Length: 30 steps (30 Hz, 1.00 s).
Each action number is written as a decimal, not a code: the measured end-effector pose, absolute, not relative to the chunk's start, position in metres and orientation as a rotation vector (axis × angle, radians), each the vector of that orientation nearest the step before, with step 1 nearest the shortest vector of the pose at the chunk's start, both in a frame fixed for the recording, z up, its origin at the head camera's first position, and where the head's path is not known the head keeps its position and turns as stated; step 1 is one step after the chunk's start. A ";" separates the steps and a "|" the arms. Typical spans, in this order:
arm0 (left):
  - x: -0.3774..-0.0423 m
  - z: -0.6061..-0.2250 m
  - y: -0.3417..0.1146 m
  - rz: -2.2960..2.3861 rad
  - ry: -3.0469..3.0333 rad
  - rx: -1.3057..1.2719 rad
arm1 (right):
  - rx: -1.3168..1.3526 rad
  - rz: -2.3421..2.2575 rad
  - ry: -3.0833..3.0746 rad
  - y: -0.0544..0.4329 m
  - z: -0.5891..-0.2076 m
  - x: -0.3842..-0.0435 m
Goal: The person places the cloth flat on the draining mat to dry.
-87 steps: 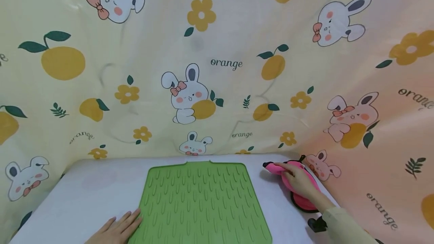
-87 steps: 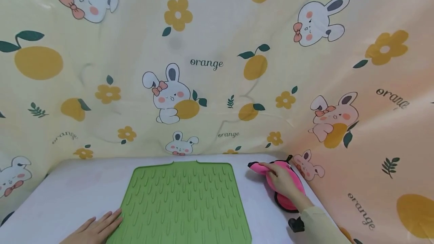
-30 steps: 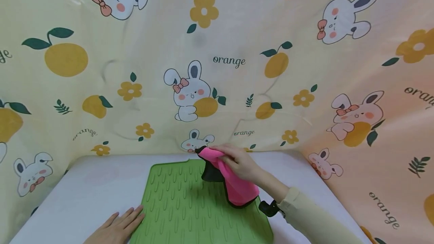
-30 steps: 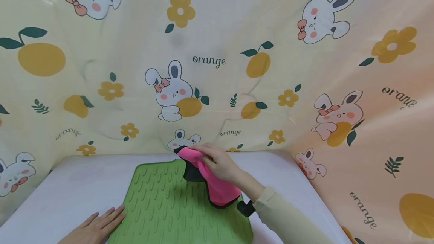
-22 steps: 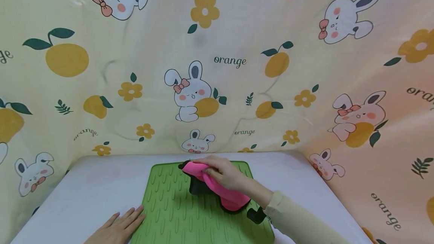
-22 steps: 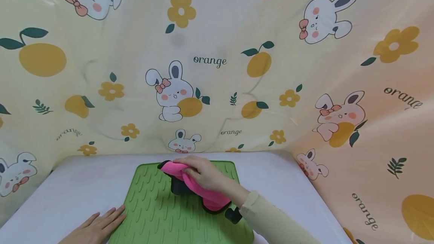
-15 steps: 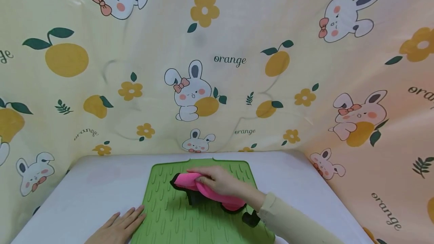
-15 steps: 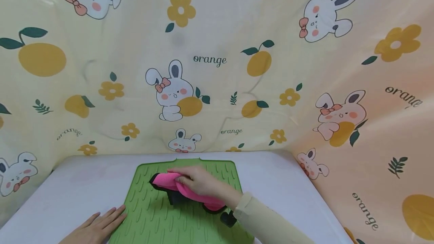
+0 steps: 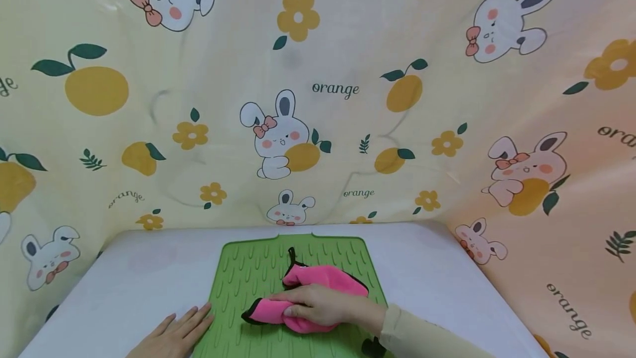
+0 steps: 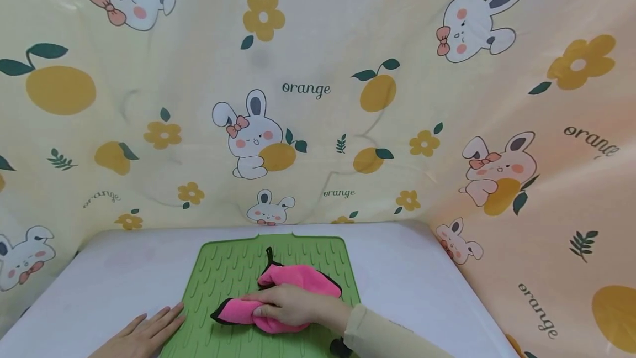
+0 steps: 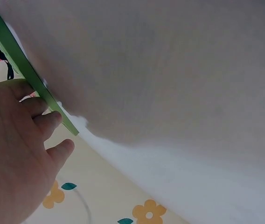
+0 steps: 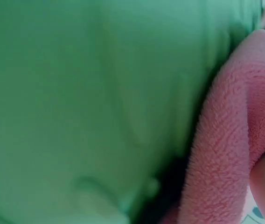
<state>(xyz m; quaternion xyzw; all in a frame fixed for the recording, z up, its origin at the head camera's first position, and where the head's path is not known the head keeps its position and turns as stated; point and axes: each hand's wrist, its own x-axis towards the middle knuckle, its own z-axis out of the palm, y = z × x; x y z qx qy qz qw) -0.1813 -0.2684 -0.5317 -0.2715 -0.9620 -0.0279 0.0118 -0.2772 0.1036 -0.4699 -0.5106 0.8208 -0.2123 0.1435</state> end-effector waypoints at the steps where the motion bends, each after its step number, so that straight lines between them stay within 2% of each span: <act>1: -0.181 -0.531 -0.268 -0.088 -2.998 -0.848 | -1.514 -0.598 2.361 0.104 -0.471 -0.277; 6: -0.181 -0.527 -0.267 -0.067 -2.977 -0.864 | -1.628 -0.596 2.344 0.103 -0.474 -0.276; 15: -0.184 -0.495 -0.253 -0.151 -3.051 -0.873 | -1.546 -0.710 2.368 0.106 -0.458 -0.268; 21: -0.198 -0.468 -0.226 -0.527 -2.885 -0.782 | -1.373 -0.952 2.442 0.113 -0.436 -0.272; 30: -0.228 -0.463 -0.182 -1.337 -2.778 -0.616 | -1.203 -1.189 2.516 0.125 -0.432 -0.314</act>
